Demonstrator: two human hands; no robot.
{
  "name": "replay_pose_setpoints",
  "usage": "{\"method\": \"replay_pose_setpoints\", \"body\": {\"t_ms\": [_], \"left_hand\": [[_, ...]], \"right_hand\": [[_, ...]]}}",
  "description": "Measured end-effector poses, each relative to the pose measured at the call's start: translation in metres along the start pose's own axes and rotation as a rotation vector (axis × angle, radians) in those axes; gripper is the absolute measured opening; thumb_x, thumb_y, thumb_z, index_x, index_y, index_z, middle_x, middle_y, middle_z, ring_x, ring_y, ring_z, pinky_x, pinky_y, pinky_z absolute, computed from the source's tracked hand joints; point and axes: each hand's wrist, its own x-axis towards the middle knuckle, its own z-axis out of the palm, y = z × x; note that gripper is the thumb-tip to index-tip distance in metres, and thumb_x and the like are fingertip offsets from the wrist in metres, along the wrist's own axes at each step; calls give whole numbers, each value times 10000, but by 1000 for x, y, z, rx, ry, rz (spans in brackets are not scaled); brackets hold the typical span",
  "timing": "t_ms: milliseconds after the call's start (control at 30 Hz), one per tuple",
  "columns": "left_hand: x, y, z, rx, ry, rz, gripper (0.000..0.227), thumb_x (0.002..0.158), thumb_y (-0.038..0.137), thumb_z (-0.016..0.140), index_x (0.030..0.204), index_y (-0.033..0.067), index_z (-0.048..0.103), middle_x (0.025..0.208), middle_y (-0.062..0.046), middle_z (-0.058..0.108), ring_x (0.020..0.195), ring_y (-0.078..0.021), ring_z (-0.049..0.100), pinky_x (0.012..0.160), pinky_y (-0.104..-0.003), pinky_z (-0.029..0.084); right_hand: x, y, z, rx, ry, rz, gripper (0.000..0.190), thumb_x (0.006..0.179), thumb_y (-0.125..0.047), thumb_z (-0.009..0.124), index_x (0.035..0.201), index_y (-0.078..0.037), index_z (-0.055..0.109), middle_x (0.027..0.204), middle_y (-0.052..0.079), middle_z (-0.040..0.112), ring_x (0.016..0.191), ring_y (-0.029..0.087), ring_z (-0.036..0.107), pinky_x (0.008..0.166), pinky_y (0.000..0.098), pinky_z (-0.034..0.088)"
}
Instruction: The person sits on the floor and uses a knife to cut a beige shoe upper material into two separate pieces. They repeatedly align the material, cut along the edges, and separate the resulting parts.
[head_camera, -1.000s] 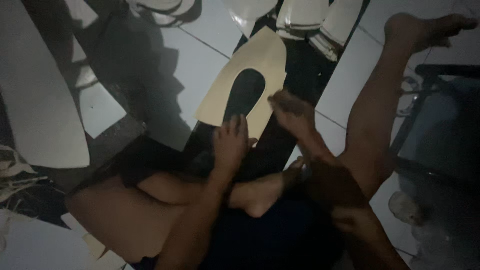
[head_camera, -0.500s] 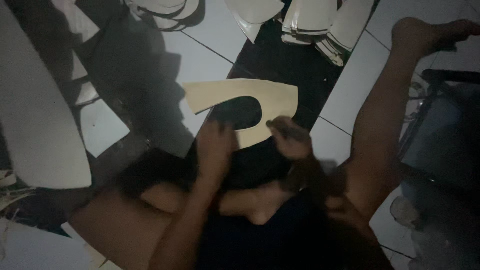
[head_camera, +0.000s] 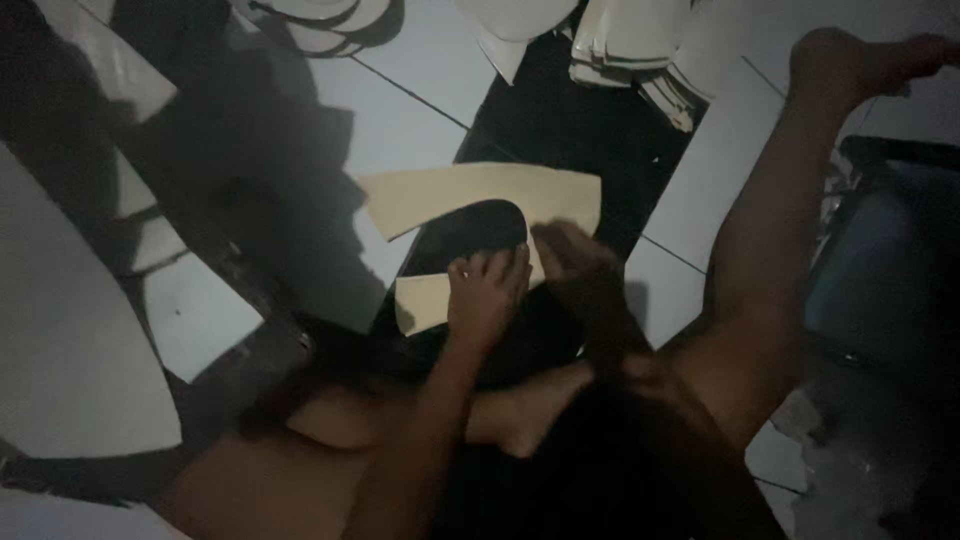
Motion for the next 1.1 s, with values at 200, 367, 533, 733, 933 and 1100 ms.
{"method": "replay_pose_setpoints", "body": {"t_ms": [200,367,533,733,933,1100], "left_hand": [[-7,-8,-1,5,-41,20,543,897,156,643,1437,138,584,1266,-64,614,1141,-282,543,939,-539,382],[-2,-3,-1,-28,-76,1,502,902,172,665,1398,132,597,1240,-78,604,1136,-287,543,916,-535,369],[-4,-5,-3,-177,6,-36,322,916,158,678,1235,135,644,1296,-69,610,1220,-274,566,996,-544,370],[-7,-12,-7,-469,159,-86,251,916,29,616,1164,-8,628,1276,-214,569,1196,-386,548,1041,-548,399],[-8,-23,-27,-862,240,-313,301,916,-60,474,1180,-35,617,1266,-216,582,1157,-372,620,1010,-423,526],[-2,-32,-40,-920,180,-338,242,987,5,515,1188,18,650,1210,-174,621,1097,-341,643,952,-406,549]], "right_hand": [[3,-33,-16,-330,-278,-35,293,965,-159,591,1196,-18,704,1178,131,730,949,270,734,712,365,588],[31,-7,-32,-273,-222,-249,279,1124,-104,480,1329,29,613,1278,172,685,1126,242,695,846,299,597],[31,-2,-23,-72,-32,-157,313,1160,-166,461,1365,26,599,1307,207,669,1193,278,673,944,365,562],[176,195,-121,-1320,-496,1001,421,1118,-211,511,1427,68,574,1396,336,628,1277,473,620,1084,603,433],[182,240,-134,-290,535,1435,1197,973,-467,696,1656,100,-107,1664,358,-66,1568,468,75,1285,529,48],[187,197,-147,-586,246,1436,952,1018,-503,531,1509,151,43,1550,455,45,1451,583,110,1159,682,11]]}}
